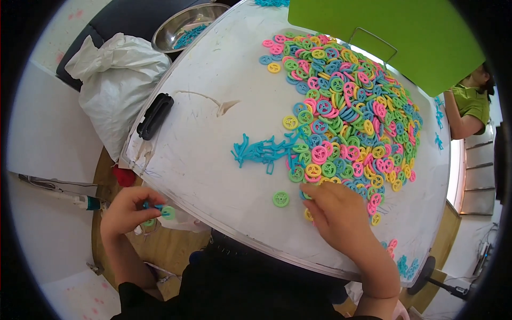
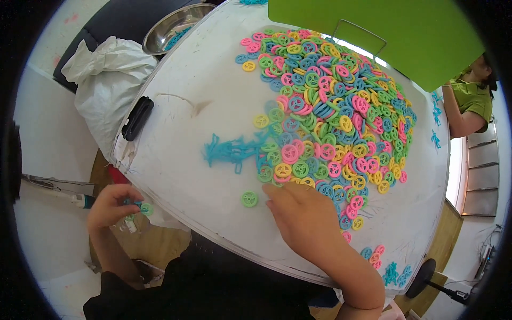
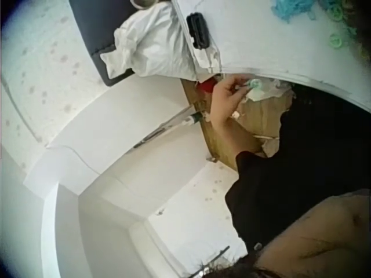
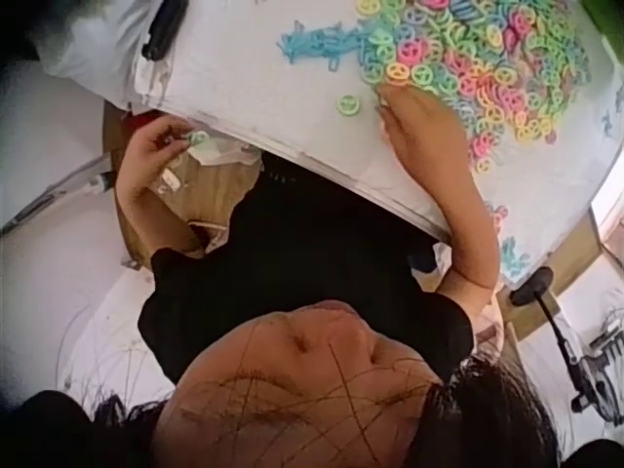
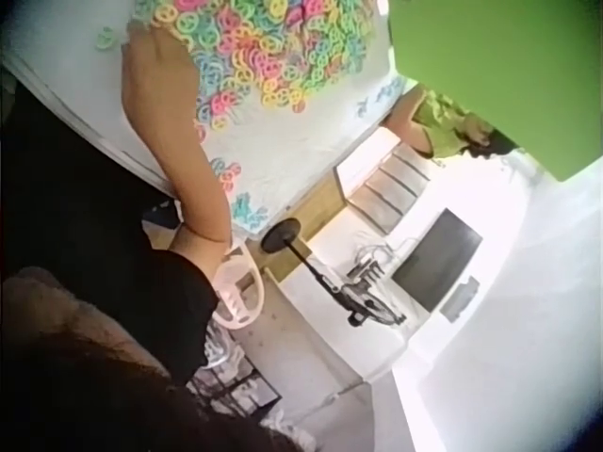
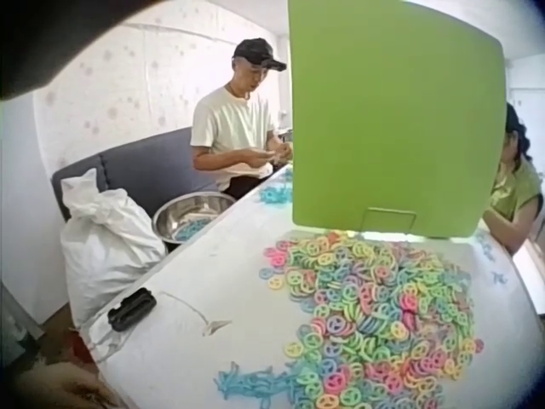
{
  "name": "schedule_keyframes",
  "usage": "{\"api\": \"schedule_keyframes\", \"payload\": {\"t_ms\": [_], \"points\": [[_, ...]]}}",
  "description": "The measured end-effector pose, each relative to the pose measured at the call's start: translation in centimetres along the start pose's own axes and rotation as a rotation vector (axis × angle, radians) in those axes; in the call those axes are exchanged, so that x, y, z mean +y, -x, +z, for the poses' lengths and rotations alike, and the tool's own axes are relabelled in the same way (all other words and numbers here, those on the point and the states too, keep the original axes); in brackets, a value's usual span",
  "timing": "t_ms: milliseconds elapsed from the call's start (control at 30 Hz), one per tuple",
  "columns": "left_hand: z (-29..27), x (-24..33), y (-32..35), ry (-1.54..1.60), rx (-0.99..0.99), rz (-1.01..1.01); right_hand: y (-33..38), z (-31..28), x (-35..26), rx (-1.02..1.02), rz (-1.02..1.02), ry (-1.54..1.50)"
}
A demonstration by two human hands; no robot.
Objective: Picking and sorting through a pile of small, colorful plastic smiley-face rings on a table.
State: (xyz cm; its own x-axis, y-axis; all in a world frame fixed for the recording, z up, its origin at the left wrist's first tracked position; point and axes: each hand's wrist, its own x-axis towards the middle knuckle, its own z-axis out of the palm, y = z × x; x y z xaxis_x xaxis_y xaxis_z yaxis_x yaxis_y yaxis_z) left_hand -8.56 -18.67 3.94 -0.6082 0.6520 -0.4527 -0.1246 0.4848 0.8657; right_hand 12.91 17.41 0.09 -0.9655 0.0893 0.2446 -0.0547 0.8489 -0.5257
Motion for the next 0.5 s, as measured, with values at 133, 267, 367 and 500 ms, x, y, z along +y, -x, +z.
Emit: {"api": "schedule_keyframes", "payload": {"t_ms": [133, 267, 367, 500], "points": [[-1.3, -9.2, -1.7, -0.682, 0.248, -0.265, -0.3, 1.2, -1.0, -0.070, -0.125, 0.142], [0.3, -19.6, -5.3, -0.880, 0.487, 0.026, -0.5, 2.3, -1.7, -0.093, -0.226, 0.217], [2.7, -16.2, -5.2, -1.028, 0.318, 0.061, -0.3, 2.6, -1.0, -0.101, -0.281, 0.261], [6.8, -3.1, -2.6, -0.825, -0.557, 0.108, -0.1, 2.7, -1.2, -0.086, -0.357, 0.261]]}}
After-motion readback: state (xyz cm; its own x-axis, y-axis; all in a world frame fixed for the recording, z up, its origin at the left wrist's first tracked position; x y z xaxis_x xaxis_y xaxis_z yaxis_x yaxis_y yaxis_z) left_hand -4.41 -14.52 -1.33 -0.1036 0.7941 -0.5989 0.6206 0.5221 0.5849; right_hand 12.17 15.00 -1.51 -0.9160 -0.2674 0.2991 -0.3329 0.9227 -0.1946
